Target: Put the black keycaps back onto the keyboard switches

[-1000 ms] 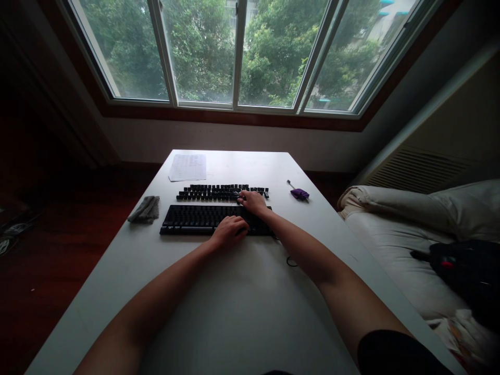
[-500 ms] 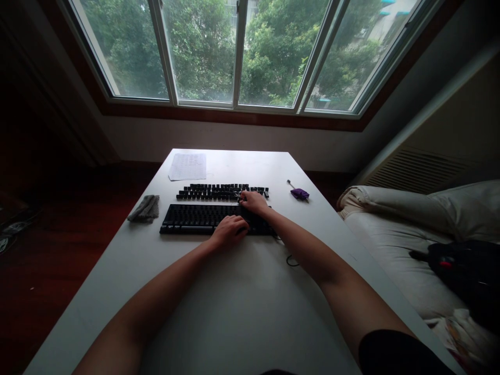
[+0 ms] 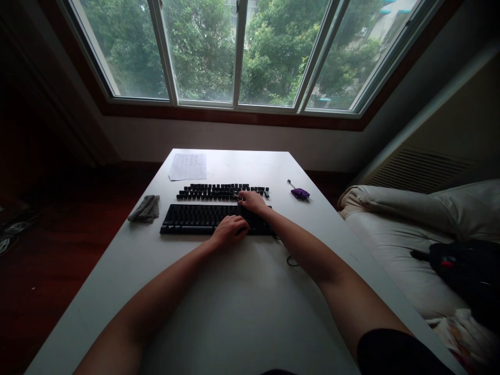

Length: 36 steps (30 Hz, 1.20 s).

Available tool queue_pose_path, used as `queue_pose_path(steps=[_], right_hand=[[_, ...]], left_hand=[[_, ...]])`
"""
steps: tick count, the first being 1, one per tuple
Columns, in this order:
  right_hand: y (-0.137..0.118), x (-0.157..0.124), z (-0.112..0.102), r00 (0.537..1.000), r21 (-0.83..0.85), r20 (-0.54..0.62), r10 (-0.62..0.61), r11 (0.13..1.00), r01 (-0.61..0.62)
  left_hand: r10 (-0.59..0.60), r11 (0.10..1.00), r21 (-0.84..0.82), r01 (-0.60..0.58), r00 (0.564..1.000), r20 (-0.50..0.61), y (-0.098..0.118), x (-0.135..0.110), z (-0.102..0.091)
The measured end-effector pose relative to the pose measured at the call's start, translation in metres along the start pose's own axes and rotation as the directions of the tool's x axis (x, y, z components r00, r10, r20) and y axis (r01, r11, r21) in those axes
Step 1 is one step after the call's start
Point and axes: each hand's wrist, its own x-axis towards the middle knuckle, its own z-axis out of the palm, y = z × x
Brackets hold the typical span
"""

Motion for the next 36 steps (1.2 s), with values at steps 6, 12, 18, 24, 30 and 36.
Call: queue_pose_path(steps=[6,12,18,24,30,36], right_hand=[[-0.001,0.001,-0.001,1.0,-0.011,0.021,0.01,1.0,-0.009],[-0.003,0.002,-0.004,0.999,-0.002,0.034,0.007,1.0,-0.006],[0.004,0.007,-0.007,0.999,0.021,0.048,0.011,1.0,-0.012],[0.01,0.008,-0.004,1.0,0.034,0.022,-0.002,0.999,0.002],[0.01,0.004,-0.001,1.0,0.04,-0.018,-0.006,0.999,0.007],[0.02,-0.004,-0.006,0.991,0.151,-0.134,-0.017,0.988,0.038]], left_hand=[[0.007,1.0,-0.001,-0.007,1.0,0.003,0.001,0.001,0.0],[0.013,1.0,0.001,-0.013,1.0,-0.009,0.0,0.0,0.0],[0.014,1.0,-0.004,-0.014,1.0,-0.009,-0.001,0.0,0.001],[0.011,1.0,-0.006,-0.011,1.0,-0.011,-0.002,-0.001,0.002],[0.01,1.0,-0.008,-0.011,1.0,-0.007,0.0,0.0,0.001],[0.017,1.0,-0.013,-0.018,1.0,-0.003,0.0,0.0,-0.001]])
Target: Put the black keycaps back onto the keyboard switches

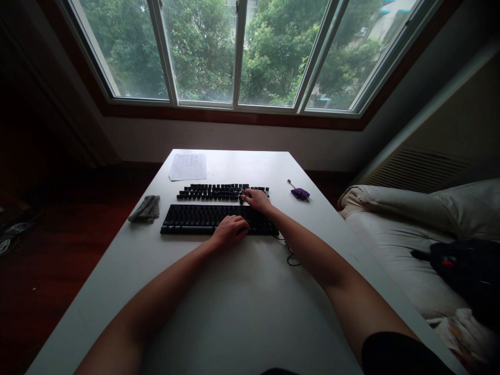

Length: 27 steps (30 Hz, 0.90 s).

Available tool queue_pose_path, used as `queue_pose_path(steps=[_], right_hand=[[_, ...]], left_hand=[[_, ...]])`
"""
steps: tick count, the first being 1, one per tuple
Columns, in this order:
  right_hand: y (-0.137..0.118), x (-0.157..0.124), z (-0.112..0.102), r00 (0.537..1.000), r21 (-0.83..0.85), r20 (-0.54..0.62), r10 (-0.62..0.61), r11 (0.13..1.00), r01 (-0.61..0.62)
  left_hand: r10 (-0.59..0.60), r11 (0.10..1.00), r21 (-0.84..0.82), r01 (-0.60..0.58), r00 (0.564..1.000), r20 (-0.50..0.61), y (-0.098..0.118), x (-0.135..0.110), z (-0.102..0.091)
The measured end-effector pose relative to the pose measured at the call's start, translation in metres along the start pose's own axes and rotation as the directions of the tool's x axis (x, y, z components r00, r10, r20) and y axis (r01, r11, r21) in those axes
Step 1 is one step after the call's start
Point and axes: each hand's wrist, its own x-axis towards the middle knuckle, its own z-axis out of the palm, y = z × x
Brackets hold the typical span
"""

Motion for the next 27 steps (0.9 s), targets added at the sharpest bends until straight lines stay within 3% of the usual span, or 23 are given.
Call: queue_pose_path(steps=[3,6,8,11,15,20,27], right_hand=[[0.007,-0.008,-0.01,1.0,0.186,-0.03,0.0,0.983,0.005],[0.014,-0.02,-0.024,0.995,0.419,-0.092,0.036,0.908,0.006],[0.018,-0.03,-0.035,0.986,0.49,-0.155,0.064,0.871,0.021],[0.023,-0.044,-0.052,0.991,0.569,-0.111,0.078,0.822,0.0],[0.034,-0.058,-0.067,0.999,0.651,-0.016,0.052,0.759,-0.029],[0.052,-0.072,-0.075,0.997,0.719,0.031,-0.068,0.695,0.024],[0.069,-0.078,-0.078,0.995,0.656,0.09,-0.031,0.753,-0.036]], left_hand=[[0.0,1.0,-0.006,0.0,1.0,-0.004,0.0,0.0,0.0],[-0.003,1.0,-0.011,0.002,1.0,-0.006,0.0,-0.001,0.0],[-0.001,1.0,-0.013,0.001,1.0,-0.005,0.0,-0.001,0.001],[0.003,1.0,-0.014,-0.003,1.0,-0.007,0.0,0.0,0.003],[-0.009,1.0,-0.006,0.009,1.0,-0.011,0.0,0.0,0.005],[-0.005,1.0,-0.005,0.005,1.0,-0.005,0.002,0.001,0.004],[-0.001,0.999,0.053,0.0,1.0,0.02,0.006,0.001,0.006]])
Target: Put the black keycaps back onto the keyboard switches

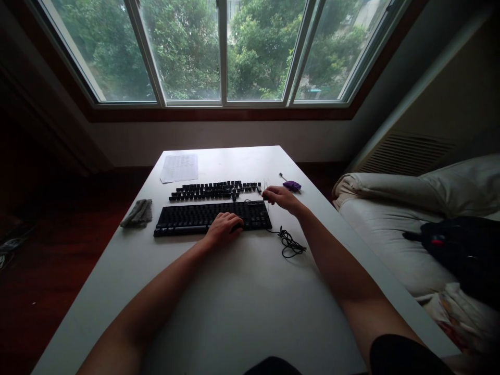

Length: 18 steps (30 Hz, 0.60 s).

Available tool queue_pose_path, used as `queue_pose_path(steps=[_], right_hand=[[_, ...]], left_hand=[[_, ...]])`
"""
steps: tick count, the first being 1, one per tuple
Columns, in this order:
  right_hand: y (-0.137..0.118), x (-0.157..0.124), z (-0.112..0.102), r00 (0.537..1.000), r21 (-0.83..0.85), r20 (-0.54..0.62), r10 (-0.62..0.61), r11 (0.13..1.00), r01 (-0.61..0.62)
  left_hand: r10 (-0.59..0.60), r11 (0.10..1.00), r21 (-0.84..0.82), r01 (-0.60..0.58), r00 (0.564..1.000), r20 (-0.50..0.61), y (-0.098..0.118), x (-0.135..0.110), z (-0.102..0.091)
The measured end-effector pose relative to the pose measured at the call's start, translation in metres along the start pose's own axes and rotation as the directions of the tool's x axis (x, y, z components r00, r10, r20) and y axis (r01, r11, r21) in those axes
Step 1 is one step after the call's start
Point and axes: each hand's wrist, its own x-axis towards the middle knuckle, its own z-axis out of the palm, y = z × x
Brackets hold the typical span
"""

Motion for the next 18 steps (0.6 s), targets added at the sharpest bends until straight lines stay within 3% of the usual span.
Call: queue_pose_path(steps=[8,18], right_hand=[[0.0,0.0,0.009,0.99,0.042,-0.127,-0.054,0.997,0.059],[0.009,0.002,0.016,0.992,0.0,-0.129,-0.009,1.0,0.009]], left_hand=[[0.02,0.998,0.052,-0.022,0.999,0.045,0.001,0.0,-0.001],[0.025,0.996,0.084,-0.028,0.999,0.033,0.0,0.0,0.001]])
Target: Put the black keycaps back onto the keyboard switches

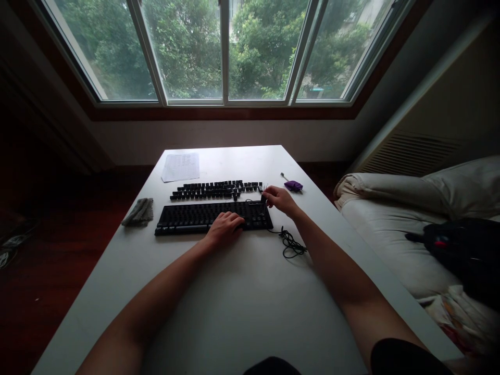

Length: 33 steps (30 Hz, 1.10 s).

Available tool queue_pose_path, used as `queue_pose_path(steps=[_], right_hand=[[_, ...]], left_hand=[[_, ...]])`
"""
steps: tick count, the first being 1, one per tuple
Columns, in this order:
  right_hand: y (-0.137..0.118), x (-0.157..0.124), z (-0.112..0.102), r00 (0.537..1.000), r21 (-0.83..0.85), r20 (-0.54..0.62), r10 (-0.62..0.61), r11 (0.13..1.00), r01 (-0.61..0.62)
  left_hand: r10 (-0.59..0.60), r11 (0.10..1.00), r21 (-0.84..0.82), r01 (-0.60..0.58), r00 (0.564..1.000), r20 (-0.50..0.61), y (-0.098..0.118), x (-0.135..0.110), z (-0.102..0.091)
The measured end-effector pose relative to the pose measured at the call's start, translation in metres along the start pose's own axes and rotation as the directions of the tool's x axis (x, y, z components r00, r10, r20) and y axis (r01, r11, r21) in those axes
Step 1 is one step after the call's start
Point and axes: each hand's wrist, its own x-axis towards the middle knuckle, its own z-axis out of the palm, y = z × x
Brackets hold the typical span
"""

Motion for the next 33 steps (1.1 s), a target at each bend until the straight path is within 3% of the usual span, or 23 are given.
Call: queue_pose_path(steps=[5,10,19,33], right_hand=[[-0.006,-0.003,-0.001,0.986,-0.006,0.166,0.006,1.0,-0.006],[-0.025,-0.014,-0.009,0.949,-0.126,0.316,-0.02,0.99,0.063],[-0.04,-0.023,-0.016,0.951,-0.262,0.303,-0.057,0.955,0.141],[-0.038,-0.023,-0.012,0.95,-0.093,0.311,-0.019,0.994,0.051]], left_hand=[[-0.007,1.0,-0.003,0.006,1.0,-0.007,0.001,0.0,-0.001],[-0.015,1.0,-0.007,0.015,1.0,-0.008,0.002,0.0,-0.002],[-0.014,1.0,-0.012,0.014,1.0,-0.01,0.0,0.0,0.0],[-0.003,1.0,-0.005,0.003,1.0,-0.012,0.001,0.0,-0.002]])
